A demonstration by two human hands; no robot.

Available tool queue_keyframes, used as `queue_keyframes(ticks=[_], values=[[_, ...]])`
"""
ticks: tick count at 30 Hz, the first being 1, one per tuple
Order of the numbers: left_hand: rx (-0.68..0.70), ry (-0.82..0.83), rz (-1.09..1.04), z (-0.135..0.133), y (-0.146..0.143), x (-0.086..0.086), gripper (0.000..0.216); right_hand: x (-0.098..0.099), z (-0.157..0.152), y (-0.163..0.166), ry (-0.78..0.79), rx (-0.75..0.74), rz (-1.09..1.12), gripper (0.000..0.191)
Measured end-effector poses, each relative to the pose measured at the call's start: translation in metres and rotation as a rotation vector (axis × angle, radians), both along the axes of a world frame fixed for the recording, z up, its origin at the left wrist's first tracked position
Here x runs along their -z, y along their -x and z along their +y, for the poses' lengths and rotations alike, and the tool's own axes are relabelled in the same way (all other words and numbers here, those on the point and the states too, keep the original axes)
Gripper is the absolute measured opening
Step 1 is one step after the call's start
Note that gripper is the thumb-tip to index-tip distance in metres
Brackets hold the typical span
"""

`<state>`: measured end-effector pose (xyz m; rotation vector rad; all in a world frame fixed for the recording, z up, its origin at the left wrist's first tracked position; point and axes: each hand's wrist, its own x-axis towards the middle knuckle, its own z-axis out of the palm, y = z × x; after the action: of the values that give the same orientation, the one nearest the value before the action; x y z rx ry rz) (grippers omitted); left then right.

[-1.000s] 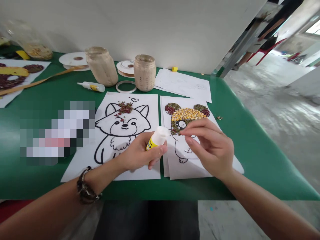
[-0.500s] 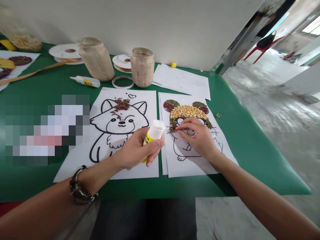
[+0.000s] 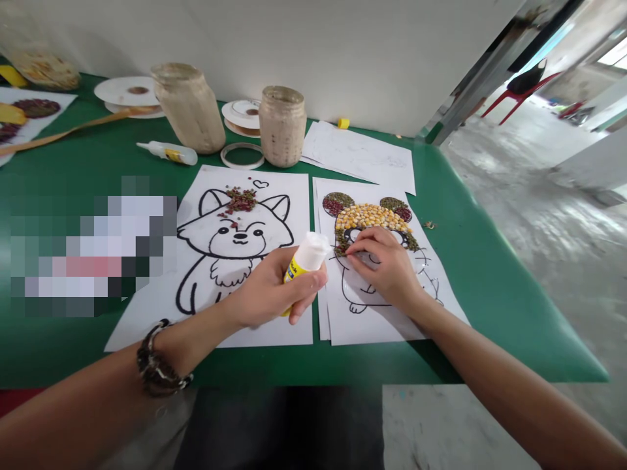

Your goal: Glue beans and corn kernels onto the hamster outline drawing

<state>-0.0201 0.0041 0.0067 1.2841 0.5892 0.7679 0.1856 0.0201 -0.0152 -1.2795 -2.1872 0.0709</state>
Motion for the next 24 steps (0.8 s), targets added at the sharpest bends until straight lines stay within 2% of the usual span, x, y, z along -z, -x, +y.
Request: queue_keyframes(ticks=[17,24], values=[[0.010,0.006,0.001,-0.0007,-0.0001,-0.0001,0.035,-0.0027,0.0013,-0.0003,0.072,0.003,-0.013,0.008],[0.012,-0.002,-0.007,0.0000,0.0006,0.0005,0.032,-0.0031,-0.0004,-0.0009,0.038,0.021,-0.002,0.009]])
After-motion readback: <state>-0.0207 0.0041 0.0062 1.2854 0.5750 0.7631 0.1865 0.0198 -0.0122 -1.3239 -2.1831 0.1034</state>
